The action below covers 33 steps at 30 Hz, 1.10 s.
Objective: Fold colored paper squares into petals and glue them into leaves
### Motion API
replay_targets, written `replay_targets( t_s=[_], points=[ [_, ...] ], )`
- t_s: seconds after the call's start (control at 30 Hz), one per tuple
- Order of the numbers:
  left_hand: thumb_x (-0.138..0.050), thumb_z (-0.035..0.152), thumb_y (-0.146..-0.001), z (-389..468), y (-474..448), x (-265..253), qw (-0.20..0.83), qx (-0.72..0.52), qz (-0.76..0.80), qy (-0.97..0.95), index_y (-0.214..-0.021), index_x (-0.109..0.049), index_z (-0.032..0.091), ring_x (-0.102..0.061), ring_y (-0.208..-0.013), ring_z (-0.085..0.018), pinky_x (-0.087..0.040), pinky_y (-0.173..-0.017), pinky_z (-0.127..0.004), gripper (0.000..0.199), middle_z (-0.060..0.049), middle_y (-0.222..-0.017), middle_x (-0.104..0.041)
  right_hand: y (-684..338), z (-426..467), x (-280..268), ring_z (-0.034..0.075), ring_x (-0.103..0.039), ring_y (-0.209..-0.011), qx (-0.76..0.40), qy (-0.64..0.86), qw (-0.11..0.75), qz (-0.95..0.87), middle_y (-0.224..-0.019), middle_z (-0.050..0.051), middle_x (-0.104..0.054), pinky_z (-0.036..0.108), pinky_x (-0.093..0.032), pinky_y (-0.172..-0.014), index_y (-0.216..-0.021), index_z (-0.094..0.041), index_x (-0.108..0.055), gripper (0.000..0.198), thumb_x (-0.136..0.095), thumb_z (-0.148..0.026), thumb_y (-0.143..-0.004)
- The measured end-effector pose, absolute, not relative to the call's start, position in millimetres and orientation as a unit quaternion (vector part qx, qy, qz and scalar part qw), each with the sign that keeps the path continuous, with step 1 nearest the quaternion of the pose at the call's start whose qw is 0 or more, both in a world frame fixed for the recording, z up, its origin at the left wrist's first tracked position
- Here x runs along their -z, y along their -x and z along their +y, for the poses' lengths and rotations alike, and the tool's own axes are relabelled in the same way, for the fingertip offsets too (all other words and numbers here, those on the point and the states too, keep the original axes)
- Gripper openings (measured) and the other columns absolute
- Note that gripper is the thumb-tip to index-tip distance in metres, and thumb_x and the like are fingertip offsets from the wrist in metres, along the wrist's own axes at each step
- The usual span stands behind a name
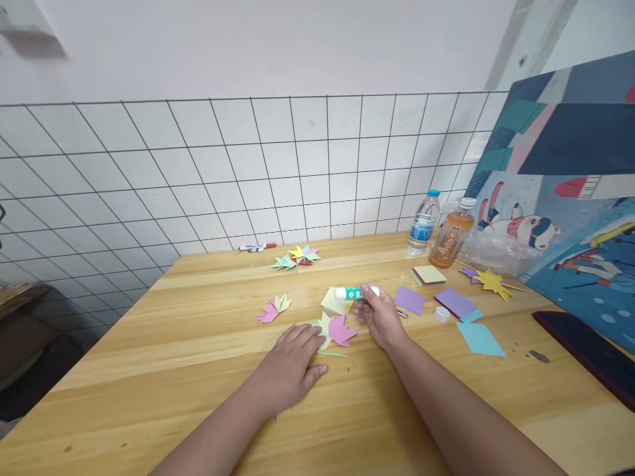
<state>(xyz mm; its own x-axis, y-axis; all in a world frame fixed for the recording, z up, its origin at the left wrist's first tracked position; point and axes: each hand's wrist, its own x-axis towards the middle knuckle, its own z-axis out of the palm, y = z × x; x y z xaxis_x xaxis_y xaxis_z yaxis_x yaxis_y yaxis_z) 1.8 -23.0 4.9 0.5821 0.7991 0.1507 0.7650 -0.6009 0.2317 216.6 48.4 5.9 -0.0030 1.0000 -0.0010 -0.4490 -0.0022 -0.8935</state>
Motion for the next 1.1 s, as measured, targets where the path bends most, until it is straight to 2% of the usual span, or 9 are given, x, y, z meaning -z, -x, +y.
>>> replay_targets(
  t_s=[0.13,0.3,0.43,0.6,0.77,0.87,0.97,1.03,1.1],
  points=[
    [-0.048,0.038,-0.086,-24.0,-1.6,-7.7,0.066,-0.131,0.437,-0.887,-0.125,-0.046,0.026,-0.042,-0.120,-0.026,-0.030,-0.103,-0.048,0.041,-0.006,-0.130,-0.050,-227.3,51.5,-13.6,0.015,-0.063,-0.078,-0.649,0.327,0.572,-0.380,-0.090,0.003,-0.065,0.023,-0.051,-0.057,-0.088,-0.022,-0.054,0.023,-0.064,-0.035,-0.072],
    [-0.050,0.038,-0.084,-25.2,-1.6,-13.3,0.056,-0.139,0.449,-0.881,-0.121,-0.049,0.027,-0.044,-0.116,-0.026,-0.036,-0.099,-0.046,0.038,-0.006,-0.122,-0.054,-244.5,65.2,-14.5,0.021,-0.059,-0.096,-0.527,0.409,0.546,-0.507,-0.108,0.008,-0.063,0.035,-0.050,-0.076,-0.110,-0.022,-0.053,0.037,-0.051,-0.043,-0.080],
    [-0.049,0.039,-0.085,-24.4,0.5,-14.0,0.047,-0.124,0.454,-0.881,-0.120,-0.050,0.026,-0.039,-0.122,-0.027,-0.035,-0.100,-0.047,0.038,-0.007,-0.131,-0.049,-256.5,78.9,-4.8,0.023,-0.057,-0.097,-0.294,0.554,0.559,-0.542,-0.107,0.010,-0.063,0.037,-0.044,-0.084,-0.107,-0.016,-0.058,0.046,-0.065,-0.036,-0.066],
    [-0.046,0.041,-0.086,-22.9,4.4,-11.1,0.057,-0.117,0.453,-0.882,-0.123,-0.048,0.025,-0.034,-0.127,-0.027,-0.033,-0.102,-0.047,0.040,-0.007,-0.137,-0.045,-267.9,79.3,-3.7,0.023,-0.057,-0.094,-0.125,0.672,0.453,-0.572,-0.096,0.004,-0.067,0.037,-0.039,-0.083,-0.106,-0.025,-0.062,0.035,-0.061,-0.035,-0.073],
    [-0.048,0.039,-0.086,-20.8,7.5,-14.3,0.063,-0.130,0.454,-0.879,-0.120,-0.051,0.026,-0.040,-0.120,-0.027,-0.036,-0.099,-0.045,0.036,-0.006,-0.124,-0.053,-270.5,77.8,1.1,0.028,-0.055,-0.094,-0.088,0.734,0.346,-0.578,-0.092,0.003,-0.068,0.041,-0.035,-0.081,-0.099,-0.028,-0.064,0.028,-0.057,-0.041,-0.075],
    [-0.048,0.037,-0.086,-19.6,9.4,-16.7,0.060,-0.143,0.455,-0.877,-0.118,-0.052,0.026,-0.044,-0.112,-0.026,-0.038,-0.094,-0.044,0.035,-0.006,-0.117,-0.055,-263.0,74.3,-1.9,0.031,-0.048,-0.106,-0.056,0.741,0.348,-0.572,-0.112,0.009,-0.061,0.042,-0.035,-0.084,-0.116,-0.025,-0.055,0.048,-0.060,-0.042,-0.072],
    [-0.048,0.038,-0.085,-18.1,12.0,-16.7,0.055,-0.149,0.471,-0.868,-0.116,-0.053,0.025,-0.045,-0.110,-0.025,-0.038,-0.094,-0.043,0.034,-0.006,-0.114,-0.055,-247.2,59.4,-17.2,0.035,-0.028,-0.125,0.038,0.735,0.409,-0.540,-0.140,0.016,-0.033,0.049,-0.026,-0.095,-0.134,-0.017,-0.036,0.071,-0.061,-0.038,-0.071],
    [-0.048,0.038,-0.085,-16.6,14.2,-15.7,0.053,-0.153,0.479,-0.863,-0.115,-0.053,0.025,-0.046,-0.108,-0.025,-0.039,-0.092,-0.043,0.033,-0.006,-0.112,-0.055,-234.5,43.3,-28.0,0.032,-0.031,-0.124,0.057,0.672,0.445,-0.589,-0.135,0.014,-0.040,0.047,-0.026,-0.096,-0.128,-0.019,-0.043,0.053,-0.053,-0.032,-0.077],
    [-0.047,0.037,-0.086,-14.5,16.6,-14.5,0.050,-0.157,0.481,-0.861,-0.114,-0.054,0.025,-0.047,-0.106,-0.024,-0.041,-0.090,-0.041,0.031,-0.006,-0.109,-0.056,-222.4,25.6,-33.2,0.025,-0.050,-0.104,-0.046,0.561,0.392,-0.728,-0.109,0.009,-0.059,0.037,-0.036,-0.087,-0.102,-0.022,-0.060,0.025,-0.046,-0.028,-0.082]
  ],
)
